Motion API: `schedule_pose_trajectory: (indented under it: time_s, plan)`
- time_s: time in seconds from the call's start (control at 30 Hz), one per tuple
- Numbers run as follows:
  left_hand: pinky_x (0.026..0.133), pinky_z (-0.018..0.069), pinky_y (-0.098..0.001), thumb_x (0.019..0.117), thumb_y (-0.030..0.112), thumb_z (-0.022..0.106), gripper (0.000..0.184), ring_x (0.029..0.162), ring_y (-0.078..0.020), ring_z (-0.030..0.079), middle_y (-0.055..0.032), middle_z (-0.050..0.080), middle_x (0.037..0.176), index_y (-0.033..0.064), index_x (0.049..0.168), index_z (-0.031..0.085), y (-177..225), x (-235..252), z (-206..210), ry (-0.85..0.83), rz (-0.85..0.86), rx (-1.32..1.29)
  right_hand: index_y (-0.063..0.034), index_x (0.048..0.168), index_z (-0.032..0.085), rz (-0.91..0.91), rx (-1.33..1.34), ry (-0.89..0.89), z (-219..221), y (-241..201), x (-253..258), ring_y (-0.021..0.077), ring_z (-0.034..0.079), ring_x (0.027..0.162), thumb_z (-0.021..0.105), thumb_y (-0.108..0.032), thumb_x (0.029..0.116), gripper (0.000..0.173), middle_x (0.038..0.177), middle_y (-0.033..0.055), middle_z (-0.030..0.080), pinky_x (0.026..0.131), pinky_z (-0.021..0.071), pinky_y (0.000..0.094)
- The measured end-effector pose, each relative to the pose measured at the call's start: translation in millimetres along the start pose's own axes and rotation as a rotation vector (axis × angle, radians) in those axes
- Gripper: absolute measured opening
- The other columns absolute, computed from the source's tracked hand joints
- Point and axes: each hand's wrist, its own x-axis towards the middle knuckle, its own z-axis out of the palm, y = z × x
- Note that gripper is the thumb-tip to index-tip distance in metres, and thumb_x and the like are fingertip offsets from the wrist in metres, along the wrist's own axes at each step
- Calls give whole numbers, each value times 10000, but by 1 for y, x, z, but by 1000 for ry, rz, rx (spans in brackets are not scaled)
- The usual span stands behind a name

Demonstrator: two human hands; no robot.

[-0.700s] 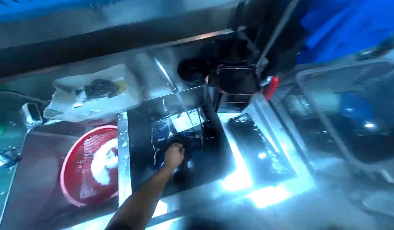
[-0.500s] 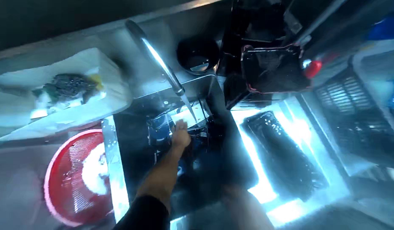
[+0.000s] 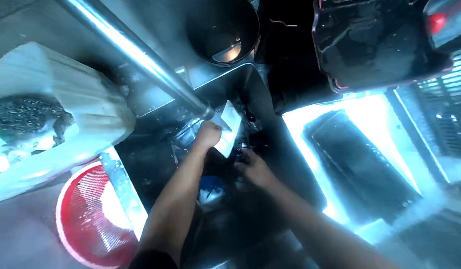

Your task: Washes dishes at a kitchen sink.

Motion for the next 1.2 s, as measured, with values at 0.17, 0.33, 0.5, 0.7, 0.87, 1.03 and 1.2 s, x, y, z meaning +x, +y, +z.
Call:
schedule_pose_trajectory:
  time_s: [0.17,0.33,0.5,0.7,0.87,1.03,1.2]
  plan:
    - [939,576,-418,1051,125,572,345,1086,-203,682,-135,693,1243,32,1381,609,-10,-56,21,387,-270,-924,-166,1584,249,87,379,53,18,-42,39,309,680,1046,846,-205,816,973,1284,184,630,848,594,504]
    - [976,558,-411,1106,450,412,505,1107,-201,678,-96,690,1233,47,1348,596,-57,-127,51,573,-378,-988,-20,1291,558,128,590,-184,4,-96,49,175,671,665,660,-129,978,346,891,130,704,580,563,290]
    - [1181,383,-508,914,213,763,703,1418,-396,469,-280,463,1527,-12,1507,461,-118,-170,90,273,-689,11,-53,1272,575,133,662,-171,-8,-155,55,190,672,744,561,-276,1045,319,964,119,651,652,585,312]
    - [1163,360,-560,896,337,772,637,1422,-404,442,-211,520,1496,108,1455,570,-118,-168,105,-2,-606,181,-56,1330,529,135,711,-89,-24,-156,15,222,697,784,533,-251,1053,339,1042,151,655,668,609,344]
    - [1139,413,-551,882,272,811,531,1331,-439,532,-297,580,1385,-35,1287,655,-116,-152,121,164,-453,-27,-91,1410,513,58,580,-68,-50,-108,-42,241,717,826,594,-139,1023,398,1080,158,695,711,622,394]
    - [1010,500,-611,942,191,749,487,1148,-422,642,-291,653,1215,-60,1317,567,-60,-117,125,-51,-283,-120,-69,1203,690,-218,-102,24,-87,-73,-107,231,689,844,637,-192,991,251,966,132,711,789,577,461]
    - [989,464,-721,1029,240,581,376,1160,-520,632,-319,674,1197,-1,1309,650,57,-106,88,160,-195,156,-69,1212,694,-563,-352,124,-151,-37,-178,221,706,894,557,-233,1024,285,952,112,732,856,566,456]
